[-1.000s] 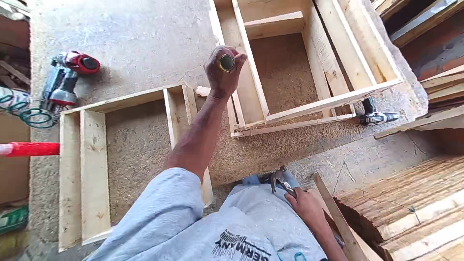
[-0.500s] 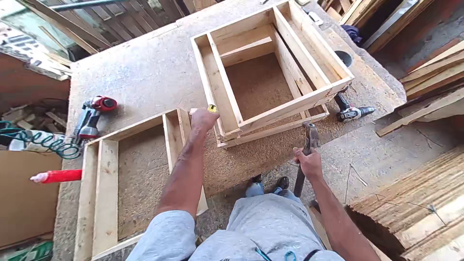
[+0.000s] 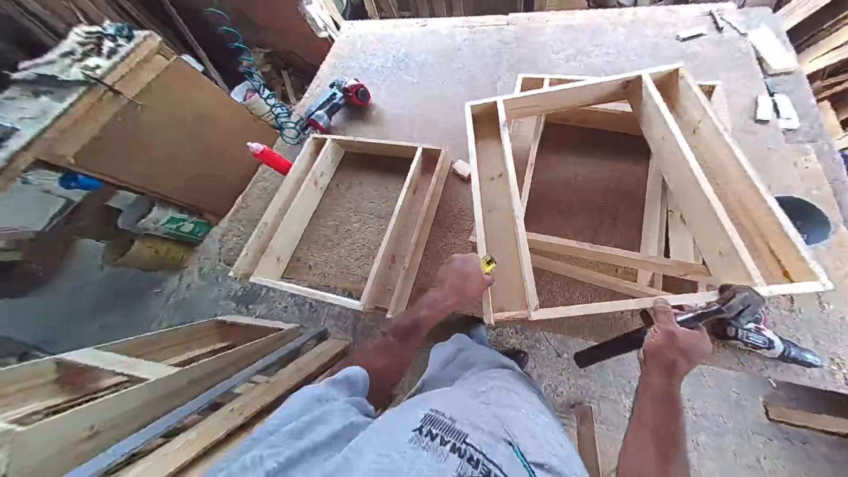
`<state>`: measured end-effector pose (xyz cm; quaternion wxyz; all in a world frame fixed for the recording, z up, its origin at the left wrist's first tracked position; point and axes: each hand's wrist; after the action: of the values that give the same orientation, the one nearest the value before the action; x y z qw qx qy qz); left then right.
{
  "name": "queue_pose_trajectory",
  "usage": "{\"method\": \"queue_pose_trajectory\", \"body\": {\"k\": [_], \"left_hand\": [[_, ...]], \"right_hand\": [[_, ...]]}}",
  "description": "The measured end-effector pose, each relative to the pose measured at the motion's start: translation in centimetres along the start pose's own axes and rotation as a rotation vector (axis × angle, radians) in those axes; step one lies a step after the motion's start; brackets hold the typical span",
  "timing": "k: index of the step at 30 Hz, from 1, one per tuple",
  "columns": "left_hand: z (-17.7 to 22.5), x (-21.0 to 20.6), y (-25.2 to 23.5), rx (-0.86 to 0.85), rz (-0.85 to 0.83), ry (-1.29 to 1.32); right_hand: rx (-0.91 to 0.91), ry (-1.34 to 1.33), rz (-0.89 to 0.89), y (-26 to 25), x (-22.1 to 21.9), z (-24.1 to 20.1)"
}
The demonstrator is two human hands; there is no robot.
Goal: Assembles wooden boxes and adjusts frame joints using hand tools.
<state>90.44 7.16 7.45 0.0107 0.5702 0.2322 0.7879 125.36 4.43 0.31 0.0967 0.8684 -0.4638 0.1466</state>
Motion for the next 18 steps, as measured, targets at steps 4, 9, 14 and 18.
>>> {"method": "queue_pose_trajectory", "body": {"k": [4,9,14,18], "left_hand": [[-1.2,-0.8,-0.3,-0.007,0.04,0.081],[-2.0,-0.4,-3.6,0.118,0.036,0.46],[-3.7,-0.7,-9.9,0.151,-0.036,0.796],[-3.8,-0.5,-13.4,0.12,-0.065,0.954]], "right_hand": [[0.006,0.092,0.022,0.2,-0.3,-0.6],[-0.006,0.326,0.135,-1.9,-1.0,-2.2],[-0.02,0.241,0.17,-3.7,-2.0,-0.7],[-0.07,0.214,0.199,-2.9,-2.7,-1.7]]}}
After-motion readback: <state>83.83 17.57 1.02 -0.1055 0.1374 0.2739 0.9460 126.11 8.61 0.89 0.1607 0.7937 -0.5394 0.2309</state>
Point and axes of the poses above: each hand's wrist, its own y-axis away from the middle knuckle, its own x-axis out of the back of the hand, z = x × y, and after that the axes turned 12 degrees about z, right-handed
